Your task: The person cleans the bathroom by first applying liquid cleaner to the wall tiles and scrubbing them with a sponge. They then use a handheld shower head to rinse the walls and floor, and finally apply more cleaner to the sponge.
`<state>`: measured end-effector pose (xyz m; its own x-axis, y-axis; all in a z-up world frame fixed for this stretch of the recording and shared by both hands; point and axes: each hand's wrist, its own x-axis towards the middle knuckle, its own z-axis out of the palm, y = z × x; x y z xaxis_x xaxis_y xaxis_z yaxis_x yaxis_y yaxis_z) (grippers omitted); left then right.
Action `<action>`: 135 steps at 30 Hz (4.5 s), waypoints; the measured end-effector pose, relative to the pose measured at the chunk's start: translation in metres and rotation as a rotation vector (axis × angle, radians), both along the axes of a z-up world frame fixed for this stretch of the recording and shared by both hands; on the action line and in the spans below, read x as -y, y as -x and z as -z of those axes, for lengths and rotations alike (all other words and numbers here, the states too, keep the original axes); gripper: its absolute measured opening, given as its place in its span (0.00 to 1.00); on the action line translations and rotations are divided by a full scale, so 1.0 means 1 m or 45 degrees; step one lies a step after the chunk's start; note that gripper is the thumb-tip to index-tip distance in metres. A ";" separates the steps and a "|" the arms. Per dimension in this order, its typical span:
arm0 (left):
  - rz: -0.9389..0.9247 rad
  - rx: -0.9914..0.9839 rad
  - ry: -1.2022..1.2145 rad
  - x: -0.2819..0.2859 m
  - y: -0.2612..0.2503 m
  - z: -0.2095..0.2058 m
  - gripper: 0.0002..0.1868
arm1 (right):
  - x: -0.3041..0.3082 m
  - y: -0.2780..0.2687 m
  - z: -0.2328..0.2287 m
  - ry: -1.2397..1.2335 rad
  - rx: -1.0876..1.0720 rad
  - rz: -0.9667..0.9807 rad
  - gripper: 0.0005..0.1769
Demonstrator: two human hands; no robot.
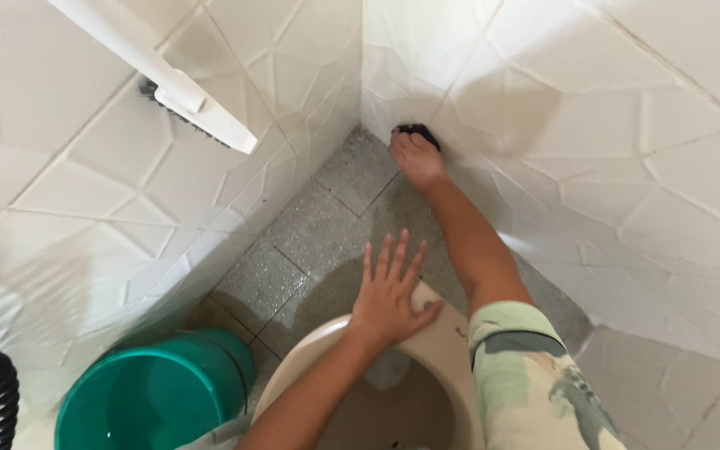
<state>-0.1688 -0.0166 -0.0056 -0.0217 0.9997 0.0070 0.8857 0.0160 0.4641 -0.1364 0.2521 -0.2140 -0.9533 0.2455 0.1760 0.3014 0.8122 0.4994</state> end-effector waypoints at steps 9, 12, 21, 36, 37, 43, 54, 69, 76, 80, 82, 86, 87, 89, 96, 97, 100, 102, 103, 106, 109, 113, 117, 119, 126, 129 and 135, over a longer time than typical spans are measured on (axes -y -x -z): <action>-0.021 -0.045 -0.075 0.006 -0.003 0.001 0.45 | 0.056 -0.189 0.044 0.380 0.728 0.357 0.15; -0.027 -0.025 -0.127 0.000 -0.002 -0.002 0.45 | 0.047 -0.139 -0.056 -0.012 0.526 0.133 0.21; -0.028 -0.043 -0.054 0.009 -0.004 -0.006 0.46 | 0.082 -0.141 -0.214 0.007 0.244 0.038 0.25; 0.058 0.160 -0.081 0.019 0.002 -0.020 0.44 | 0.030 0.077 -0.477 -0.638 -0.861 -0.004 0.23; 0.068 0.170 -0.078 0.021 0.005 -0.017 0.44 | 0.029 0.083 -0.450 -0.648 -0.760 0.003 0.24; 0.000 0.067 -0.197 0.016 0.006 0.001 0.44 | 0.027 0.077 -0.278 -0.411 -0.316 -0.011 0.24; -0.043 0.083 0.134 0.012 0.006 0.001 0.41 | 0.023 0.048 -0.051 -0.017 0.406 0.197 0.26; -0.110 0.078 0.056 0.004 0.008 0.003 0.42 | 0.008 0.034 -0.040 -0.004 0.520 0.044 0.16; -0.123 0.087 -0.014 0.007 0.006 0.001 0.43 | 0.010 0.028 -0.028 -0.078 0.317 0.029 0.15; -0.128 0.066 0.024 0.006 0.005 0.003 0.42 | 0.032 -0.028 -0.068 -0.080 0.241 0.008 0.17; -0.132 0.061 0.027 0.006 0.003 0.003 0.41 | 0.042 -0.060 -0.098 -0.069 0.192 0.052 0.19; -0.133 -0.006 -0.071 0.011 0.001 0.005 0.42 | 0.081 -0.122 -0.116 0.248 0.078 0.336 0.15; -0.131 -0.014 -0.068 0.010 0.000 0.005 0.42 | 0.094 -0.135 -0.114 0.294 -0.015 0.465 0.14; -0.134 -0.014 -0.064 0.011 0.000 0.005 0.42 | 0.124 -0.159 -0.110 0.637 -0.206 0.955 0.13; -0.135 -0.012 -0.295 0.017 -0.004 0.014 0.38 | 0.218 -0.179 -0.151 1.869 -2.042 1.068 0.11; -0.139 -0.012 -0.349 0.020 -0.004 0.015 0.37 | 0.231 -0.175 -0.166 1.778 -2.165 0.981 0.11; -0.073 0.072 -0.617 0.037 -0.004 0.005 0.27 | 0.265 -0.151 -0.211 1.822 -2.259 0.717 0.13; -0.303 0.367 -0.621 0.057 -0.005 -0.012 0.24 | 0.287 -0.125 -0.232 1.937 -2.145 0.652 0.15; -0.408 0.531 -0.606 0.071 -0.010 -0.022 0.22 | 0.300 -0.113 -0.239 1.969 -2.050 0.689 0.17; -0.607 1.429 -0.471 0.116 0.010 -0.054 0.34 | 0.348 -0.068 -0.260 2.066 -1.563 0.623 0.19; -0.980 1.401 -0.671 0.150 0.065 -0.074 0.37 | 0.384 -0.004 -0.286 2.285 -1.060 0.129 0.19; -1.256 1.832 -0.781 0.208 0.130 -0.077 0.32 | 0.408 0.073 -0.362 1.575 -0.911 -0.150 0.14; -1.240 2.163 -0.760 0.217 0.144 -0.062 0.30 | 0.411 0.154 -0.432 1.891 -1.346 -0.407 0.23; -1.073 2.110 -0.808 0.214 0.143 -0.052 0.29 | 0.406 0.191 -0.455 1.915 -1.349 -0.580 0.20; -1.019 2.297 -0.549 0.210 0.137 -0.053 0.27 | 0.415 0.198 -0.466 2.028 -1.467 -0.541 0.22; -0.984 2.282 -0.406 0.210 0.132 -0.060 0.27 | 0.409 0.194 -0.469 2.308 -1.638 -0.827 0.22; -0.947 2.103 -0.220 0.227 0.123 -0.053 0.30 | 0.395 0.135 -0.452 2.655 -1.876 -0.411 0.15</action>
<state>-0.2918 -0.2438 0.0478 -0.5044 0.7700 -0.3908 -0.6020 0.0108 0.7984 -0.2717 -0.1434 0.2382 -0.5551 0.7920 0.2542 -0.5784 -0.1479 -0.8023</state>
